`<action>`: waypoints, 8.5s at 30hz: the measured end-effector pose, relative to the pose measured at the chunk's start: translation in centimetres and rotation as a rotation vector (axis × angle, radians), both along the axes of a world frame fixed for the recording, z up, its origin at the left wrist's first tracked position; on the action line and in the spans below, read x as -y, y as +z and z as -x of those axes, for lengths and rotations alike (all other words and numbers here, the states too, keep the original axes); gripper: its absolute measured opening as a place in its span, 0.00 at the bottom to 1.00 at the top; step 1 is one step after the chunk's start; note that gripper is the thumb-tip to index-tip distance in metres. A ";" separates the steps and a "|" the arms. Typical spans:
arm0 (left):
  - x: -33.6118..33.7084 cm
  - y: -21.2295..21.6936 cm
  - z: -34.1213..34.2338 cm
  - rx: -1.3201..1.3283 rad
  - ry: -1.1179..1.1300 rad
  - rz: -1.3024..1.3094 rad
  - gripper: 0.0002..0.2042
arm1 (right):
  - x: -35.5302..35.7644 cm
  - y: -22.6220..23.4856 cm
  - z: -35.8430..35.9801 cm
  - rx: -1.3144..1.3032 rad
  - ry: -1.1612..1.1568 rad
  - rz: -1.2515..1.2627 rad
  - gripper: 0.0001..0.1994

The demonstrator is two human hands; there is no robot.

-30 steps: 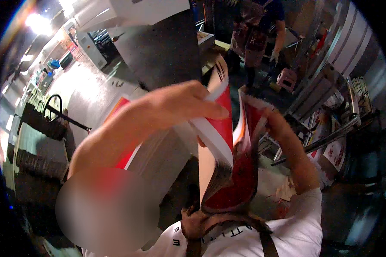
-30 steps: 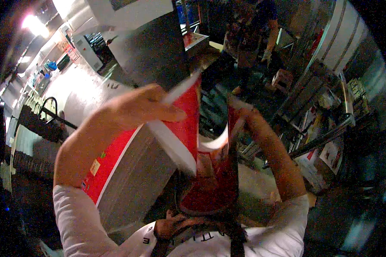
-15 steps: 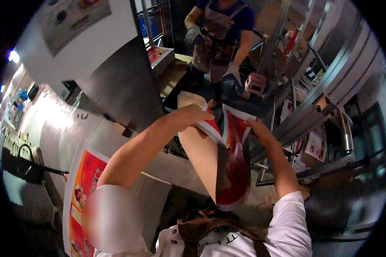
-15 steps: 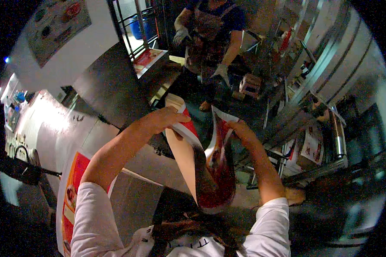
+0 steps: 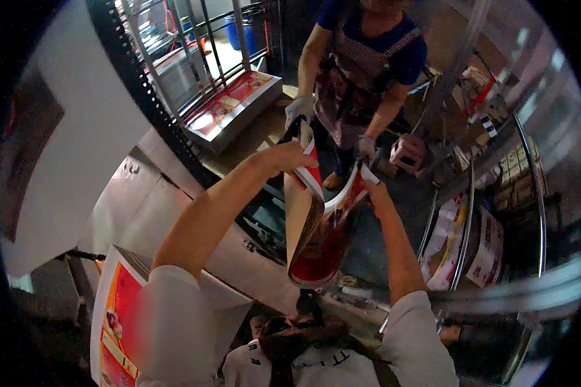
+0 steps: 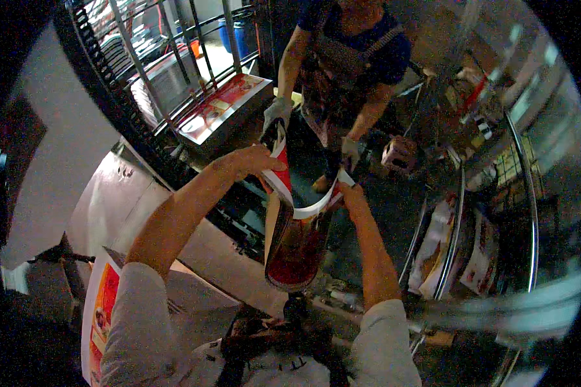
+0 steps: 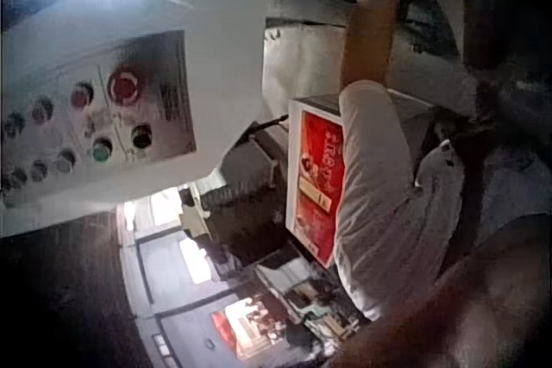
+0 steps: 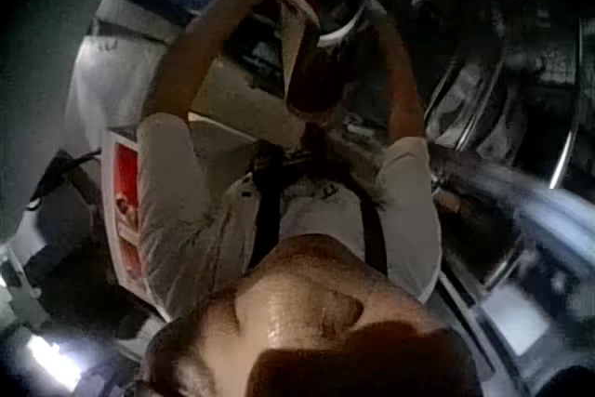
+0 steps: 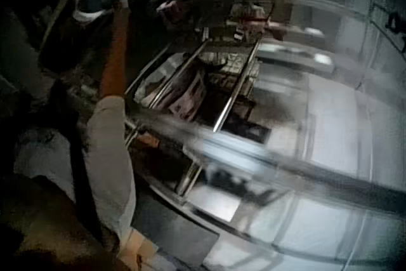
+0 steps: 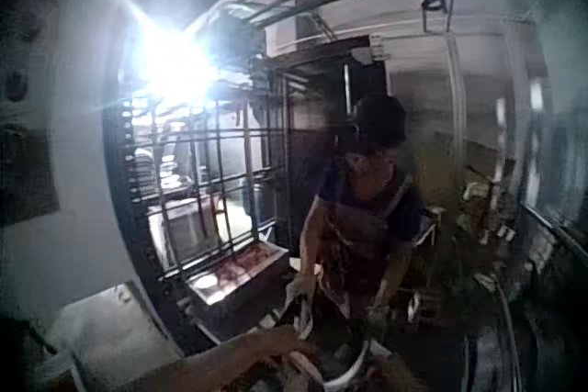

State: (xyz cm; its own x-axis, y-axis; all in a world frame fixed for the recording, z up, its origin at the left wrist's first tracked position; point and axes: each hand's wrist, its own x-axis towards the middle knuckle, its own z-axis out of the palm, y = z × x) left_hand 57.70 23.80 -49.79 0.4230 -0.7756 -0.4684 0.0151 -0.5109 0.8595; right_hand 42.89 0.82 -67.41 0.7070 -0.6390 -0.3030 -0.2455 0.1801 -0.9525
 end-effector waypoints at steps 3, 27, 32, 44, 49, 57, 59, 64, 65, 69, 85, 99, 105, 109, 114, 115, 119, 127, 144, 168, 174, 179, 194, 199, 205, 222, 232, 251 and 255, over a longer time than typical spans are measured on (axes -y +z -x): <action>1.7 -0.7 -2.1 0.087 0.085 -0.030 0.15 | 3.1 -0.1 -1.5 0.004 0.063 0.006 0.11; -46.1 -11.6 25.0 1.112 0.484 -0.351 0.25 | -39.4 -6.8 1.8 0.285 1.129 0.464 0.13; -53.8 -16.0 29.7 1.088 0.492 -0.511 0.31 | -53.2 -1.4 3.1 0.296 1.261 0.701 0.14; -55.8 -18.2 30.0 1.152 0.589 -0.328 0.27 | -58.3 1.0 4.2 -0.059 1.193 1.167 0.12; -56.0 -19.0 29.9 1.161 0.620 -0.285 0.27 | -57.8 1.5 3.4 -0.042 1.199 1.026 0.11; -52.4 -16.5 34.9 0.571 0.873 0.160 0.11 | -58.4 1.3 2.7 -0.262 1.314 -0.147 0.17; -51.5 -17.1 35.5 0.004 1.004 0.377 0.19 | -59.0 3.7 4.1 -0.258 1.315 -0.108 0.17; -56.2 -18.8 39.2 -0.424 1.724 1.587 0.28 | -59.3 7.5 6.3 -0.040 1.269 -0.241 0.15; -58.2 -19.2 40.6 -0.382 1.906 1.639 0.28 | -58.9 6.6 6.5 -0.044 1.241 -0.211 0.15; -68.3 -19.5 49.1 0.017 2.143 1.731 0.21 | -58.0 3.7 6.8 -0.097 1.143 -0.254 0.16; -108.1 -13.3 75.6 -0.165 2.146 0.633 0.23 | -64.4 8.3 6.7 -0.207 0.975 0.117 0.25; -110.4 -4.8 66.1 -0.102 1.949 0.418 0.21 | -76.9 16.6 2.5 -0.130 1.054 0.178 0.22; -110.4 -6.7 55.9 -0.109 1.927 0.627 0.18 | -81.6 12.2 -3.0 -0.344 1.182 0.238 0.19; -111.2 -8.0 50.9 -0.225 1.779 0.469 0.15 | -85.2 11.0 -2.5 -0.423 1.226 0.432 0.20; -109.6 -6.3 48.9 -0.215 1.897 0.469 0.17 | -85.4 12.5 -1.1 -0.369 1.238 0.428 0.20; -110.5 -6.1 50.1 -0.183 1.884 0.539 0.17 | -85.2 13.6 -0.2 -0.304 1.237 0.416 0.20; -108.1 -2.0 55.1 0.140 2.029 0.676 0.17 | -74.9 15.9 2.8 -0.037 1.074 0.220 0.18; -113.8 2.4 62.5 0.470 1.669 1.494 0.11 | -70.4 17.6 5.9 0.563 0.845 -0.567 0.15; -116.9 -1.7 52.1 0.809 1.884 1.179 0.15 | -72.2 12.8 -1.9 0.404 0.320 -0.787 0.11; -108.6 -5.7 44.7 0.310 1.832 0.878 0.13 | -77.0 5.6 5.1 0.285 0.280 -0.478 0.19; -104.0 6.0 42.6 0.525 1.604 0.810 0.14 | -78.6 13.7 7.6 0.392 0.558 -0.365 0.15; -98.9 14.3 44.3 0.728 1.541 0.779 0.14 | -77.7 18.5 13.2 0.456 0.457 -0.224 0.15; -78.7 16.5 40.8 0.300 1.159 0.930 0.12 | -63.1 21.2 29.0 0.394 0.354 -0.094 0.19; -77.1 18.2 44.1 1.008 0.605 0.616 0.13 | -64.3 22.1 28.8 0.418 0.359 -0.032 0.17; -73.6 19.8 40.7 0.357 0.158 0.263 0.14 | -66.8 17.8 26.0 0.333 0.342 -0.029 0.17; -50.8 -4.2 18.6 -0.241 0.087 0.213 0.19 | -47.4 1.8 13.1 -0.123 0.518 0.326 0.30; -42.5 -3.9 3.8 -0.196 0.229 0.213 0.20 | -42.1 5.9 -3.1 -0.074 0.352 0.517 0.24; -30.5 -8.5 -19.7 0.423 0.478 -0.123 0.14 | -19.8 -9.4 -16.6 -0.220 -0.072 0.666 0.25; -34.2 -9.0 -18.7 1.109 0.372 0.300 0.09 | -22.6 -6.1 -17.0 -0.098 -0.130 0.419 0.21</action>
